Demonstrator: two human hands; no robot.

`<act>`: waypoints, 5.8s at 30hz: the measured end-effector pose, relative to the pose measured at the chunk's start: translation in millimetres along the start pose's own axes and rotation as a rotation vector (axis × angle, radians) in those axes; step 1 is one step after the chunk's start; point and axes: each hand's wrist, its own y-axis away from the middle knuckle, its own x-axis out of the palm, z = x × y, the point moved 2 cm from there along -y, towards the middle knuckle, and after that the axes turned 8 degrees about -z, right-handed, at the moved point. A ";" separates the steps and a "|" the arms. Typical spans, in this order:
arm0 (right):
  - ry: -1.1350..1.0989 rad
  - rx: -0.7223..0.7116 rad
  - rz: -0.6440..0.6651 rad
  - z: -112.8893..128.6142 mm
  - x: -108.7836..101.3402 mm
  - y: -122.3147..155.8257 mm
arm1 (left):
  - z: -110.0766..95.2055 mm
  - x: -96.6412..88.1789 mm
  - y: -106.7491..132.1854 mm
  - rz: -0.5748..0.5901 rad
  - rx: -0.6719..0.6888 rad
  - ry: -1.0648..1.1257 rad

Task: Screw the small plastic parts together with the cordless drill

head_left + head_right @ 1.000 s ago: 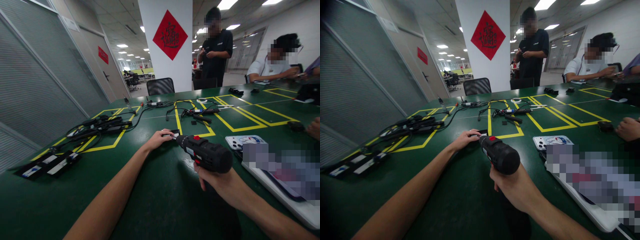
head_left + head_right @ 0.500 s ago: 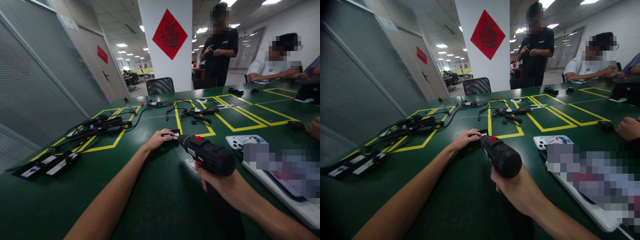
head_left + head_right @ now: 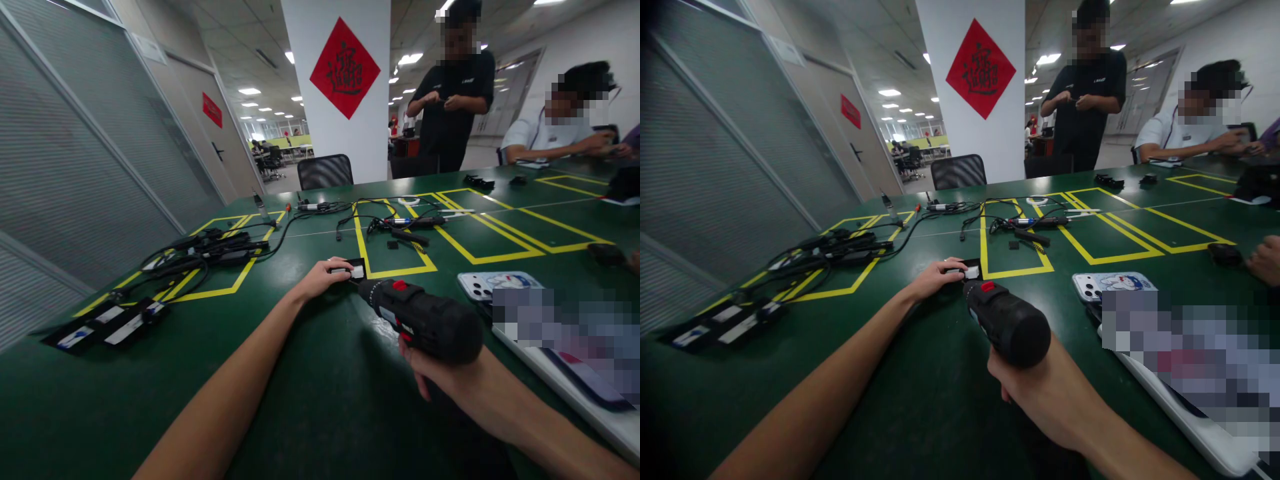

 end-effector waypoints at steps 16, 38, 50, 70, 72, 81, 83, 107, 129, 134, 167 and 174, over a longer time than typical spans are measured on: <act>-0.104 -0.089 0.000 0.4 1.8 -4.3 | -4.5 -0.4 0.8 0.008 0.004 0.005; -0.013 -0.055 0.006 8.2 -0.3 -1.3 | -1.7 -0.2 0.0 0.006 -0.005 -0.010; -0.009 -0.055 0.003 2.8 1.1 -2.4 | -4.4 -1.0 0.0 0.007 -0.024 0.016; -0.002 -0.047 -0.008 4.9 3.5 -0.6 | -0.8 -0.3 -0.8 0.007 0.000 0.018; 0.004 -0.040 -0.012 4.9 3.3 -0.7 | -1.3 -0.4 -0.6 0.005 -0.006 0.021; 0.017 -0.022 -0.005 3.2 2.9 -0.3 | -4.0 -0.7 0.0 -0.007 -0.014 0.020; 0.026 -0.021 -0.013 4.5 2.6 -0.8 | -3.9 -0.5 -0.3 -0.004 -0.015 0.020; -0.027 -0.063 0.007 -1.4 4.1 -3.3 | -2.1 0.5 -1.0 -0.016 -0.008 0.010; -0.010 -0.037 0.014 2.4 3.4 -3.4 | -0.2 0.3 -1.9 -0.024 0.005 0.004; -0.025 -0.032 -0.005 1.6 4.3 -3.2 | -3.1 0.1 -1.4 -0.021 -0.019 -0.016; -0.023 -0.073 0.008 5.7 0.3 -0.9 | -6.5 0.6 -0.8 -0.021 -0.052 -0.032; -0.040 -0.093 -0.010 1.7 1.8 -3.3 | -4.8 -0.5 -0.4 -0.020 -0.033 -0.009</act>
